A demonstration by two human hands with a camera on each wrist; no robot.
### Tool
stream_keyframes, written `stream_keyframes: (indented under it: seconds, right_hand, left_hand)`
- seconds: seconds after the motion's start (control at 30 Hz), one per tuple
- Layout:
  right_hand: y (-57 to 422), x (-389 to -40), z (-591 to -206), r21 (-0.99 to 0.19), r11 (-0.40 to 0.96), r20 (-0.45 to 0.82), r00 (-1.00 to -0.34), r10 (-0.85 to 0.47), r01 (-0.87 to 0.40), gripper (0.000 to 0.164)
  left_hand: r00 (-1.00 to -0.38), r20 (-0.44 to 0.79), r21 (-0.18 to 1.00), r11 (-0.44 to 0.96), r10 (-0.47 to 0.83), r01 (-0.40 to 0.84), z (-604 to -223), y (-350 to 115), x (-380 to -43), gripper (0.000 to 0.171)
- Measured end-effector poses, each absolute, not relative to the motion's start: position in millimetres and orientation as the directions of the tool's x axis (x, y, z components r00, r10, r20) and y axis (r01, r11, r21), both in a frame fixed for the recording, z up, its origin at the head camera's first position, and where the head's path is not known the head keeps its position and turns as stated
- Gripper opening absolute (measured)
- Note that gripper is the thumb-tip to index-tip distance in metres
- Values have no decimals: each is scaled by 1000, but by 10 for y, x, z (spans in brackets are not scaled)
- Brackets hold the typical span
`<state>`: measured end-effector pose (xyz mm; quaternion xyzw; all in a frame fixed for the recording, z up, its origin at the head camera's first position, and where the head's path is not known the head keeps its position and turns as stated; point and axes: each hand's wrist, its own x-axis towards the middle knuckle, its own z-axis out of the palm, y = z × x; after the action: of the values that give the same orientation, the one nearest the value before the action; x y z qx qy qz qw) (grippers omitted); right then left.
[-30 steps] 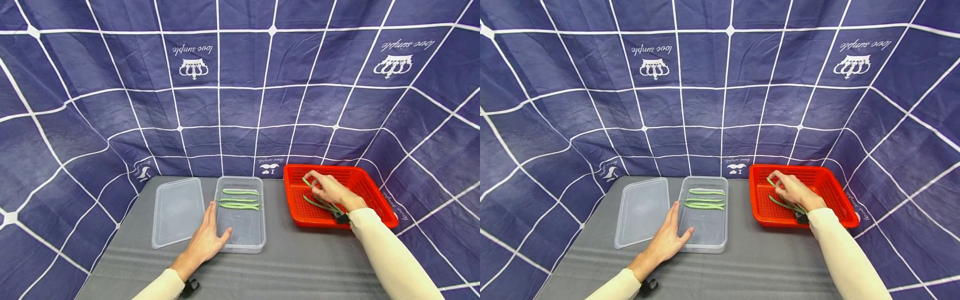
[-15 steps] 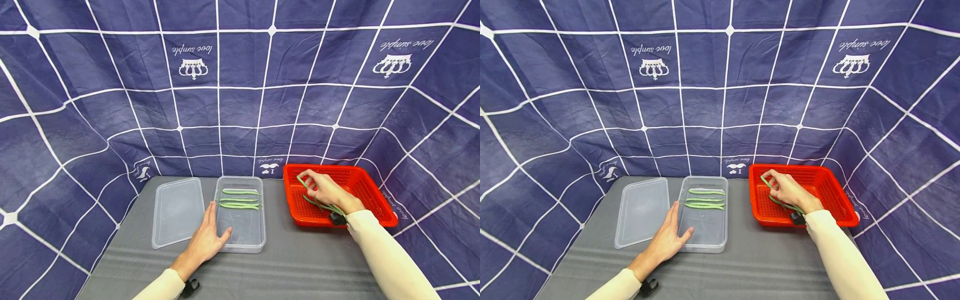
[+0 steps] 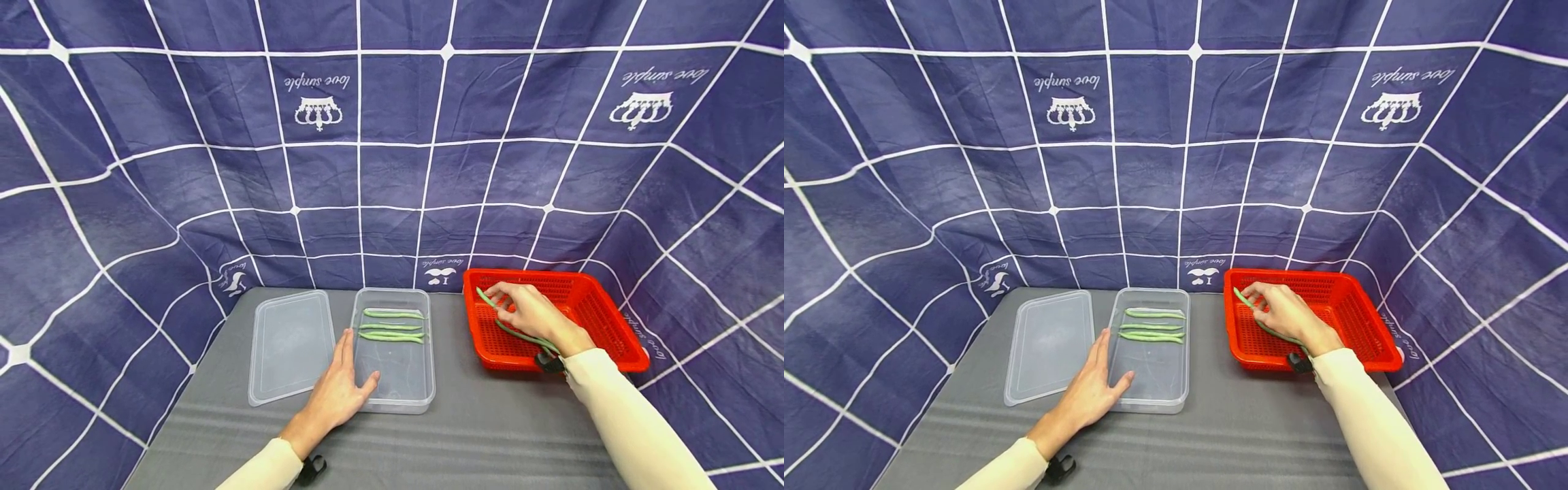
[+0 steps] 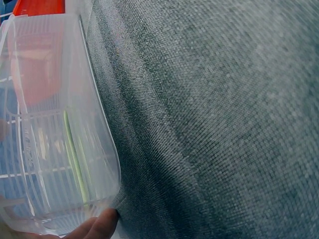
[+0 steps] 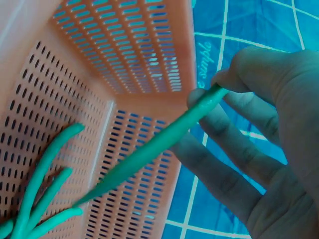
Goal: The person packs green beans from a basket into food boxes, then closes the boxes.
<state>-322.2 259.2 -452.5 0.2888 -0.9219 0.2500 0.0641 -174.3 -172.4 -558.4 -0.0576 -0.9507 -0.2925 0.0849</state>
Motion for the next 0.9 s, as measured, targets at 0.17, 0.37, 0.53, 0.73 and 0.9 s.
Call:
stream_keyframes:
  seconds: [0.17,0.37,0.53,0.73,0.9]
  right_hand:
    - [2517,-3153,-4486,-406,704,283,-812,-510,-583,34]
    - [2439,-3099,-4473,-405,682,300,-793,-530,-609,36]
    - [2370,-3099,-4474,-406,638,323,-756,-569,-654,35]
    - [2251,-3050,-4452,-368,627,338,-727,-598,-686,36]
    - [2130,-2985,-4426,-332,649,331,-728,-600,-685,37]
  left_hand:
    - [-979,195,544,824,61,160,-5561,-1723,-1729,111]
    - [-979,194,543,825,59,157,-5544,-1725,-1722,111]
    - [-979,195,541,826,61,159,-5561,-1717,-1726,110]
    - [-979,196,544,823,65,163,-5558,-1720,-1731,111]
    - [-980,190,550,819,65,161,-5566,-1720,-1734,112]
